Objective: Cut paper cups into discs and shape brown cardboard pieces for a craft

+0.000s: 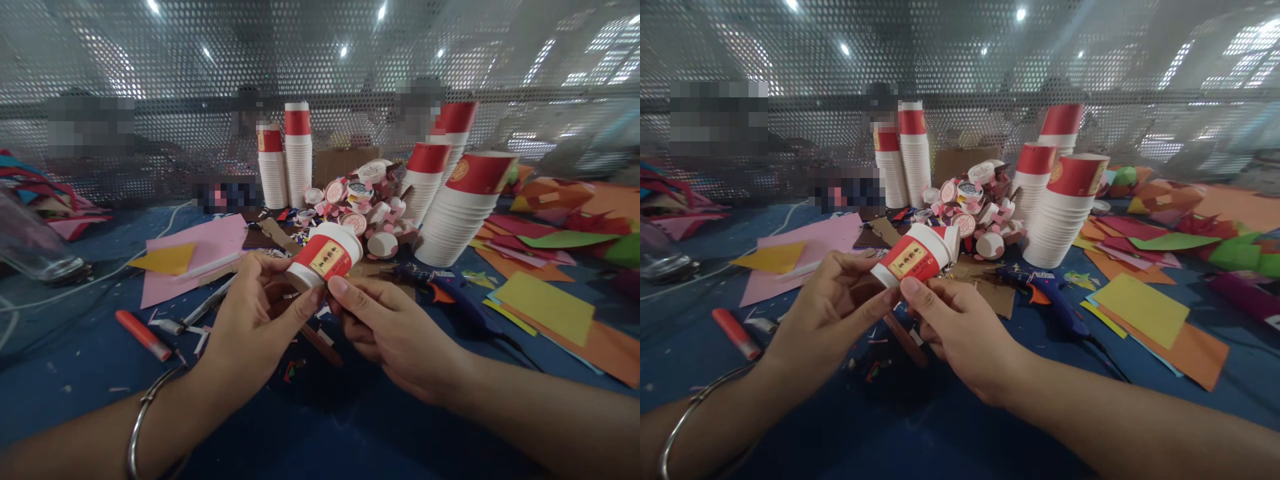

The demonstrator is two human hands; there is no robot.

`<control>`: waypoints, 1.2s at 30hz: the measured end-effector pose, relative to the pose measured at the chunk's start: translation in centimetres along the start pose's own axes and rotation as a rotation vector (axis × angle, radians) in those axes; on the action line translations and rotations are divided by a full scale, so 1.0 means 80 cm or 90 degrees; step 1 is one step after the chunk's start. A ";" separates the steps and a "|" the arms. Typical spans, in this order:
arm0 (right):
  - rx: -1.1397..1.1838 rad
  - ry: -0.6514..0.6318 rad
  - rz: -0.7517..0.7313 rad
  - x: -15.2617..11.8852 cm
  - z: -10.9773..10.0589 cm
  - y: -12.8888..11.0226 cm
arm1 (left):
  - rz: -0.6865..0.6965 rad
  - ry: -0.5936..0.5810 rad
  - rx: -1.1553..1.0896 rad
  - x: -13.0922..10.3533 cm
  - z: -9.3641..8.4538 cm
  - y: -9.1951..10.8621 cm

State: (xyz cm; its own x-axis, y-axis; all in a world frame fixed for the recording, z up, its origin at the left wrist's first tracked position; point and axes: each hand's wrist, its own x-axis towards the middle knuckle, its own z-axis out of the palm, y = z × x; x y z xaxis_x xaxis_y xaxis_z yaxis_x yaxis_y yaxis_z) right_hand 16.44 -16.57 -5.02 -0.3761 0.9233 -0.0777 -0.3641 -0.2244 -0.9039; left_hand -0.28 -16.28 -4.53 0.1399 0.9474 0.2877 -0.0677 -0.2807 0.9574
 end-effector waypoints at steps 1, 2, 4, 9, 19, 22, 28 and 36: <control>-0.005 -0.003 -0.003 0.000 0.000 -0.001 | 0.001 0.001 -0.005 0.000 0.001 0.001; -0.011 -0.004 -0.006 0.000 0.000 -0.002 | 0.002 0.001 -0.009 0.000 0.001 0.001; -0.020 -0.005 -0.013 -0.001 0.001 -0.004 | -0.005 0.001 -0.018 0.000 0.002 0.002; -0.038 -0.008 -0.028 0.001 0.001 -0.005 | -0.048 -0.009 -0.046 0.002 0.001 0.002; -0.145 -0.023 -0.078 -0.002 0.000 -0.003 | 0.028 0.002 0.069 -0.003 -0.002 0.008; -0.168 -0.021 -0.081 -0.003 -0.001 -0.003 | 0.043 0.002 0.087 -0.002 -0.002 0.009; -0.188 -0.008 -0.069 -0.003 -0.004 -0.001 | 0.079 -0.014 0.133 -0.001 -0.006 0.006; -0.224 -0.012 -0.097 -0.005 -0.005 -0.002 | 0.079 -0.029 0.159 -0.002 -0.009 0.005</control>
State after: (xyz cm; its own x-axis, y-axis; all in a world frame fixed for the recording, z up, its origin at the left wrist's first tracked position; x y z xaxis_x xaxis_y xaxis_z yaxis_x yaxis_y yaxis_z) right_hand 17.03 -16.77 -5.00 -0.3569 0.9312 0.0733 -0.1038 0.0385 -0.9939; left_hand -1.04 -16.46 -4.24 0.1898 0.8972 0.3988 0.1577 -0.4288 0.8895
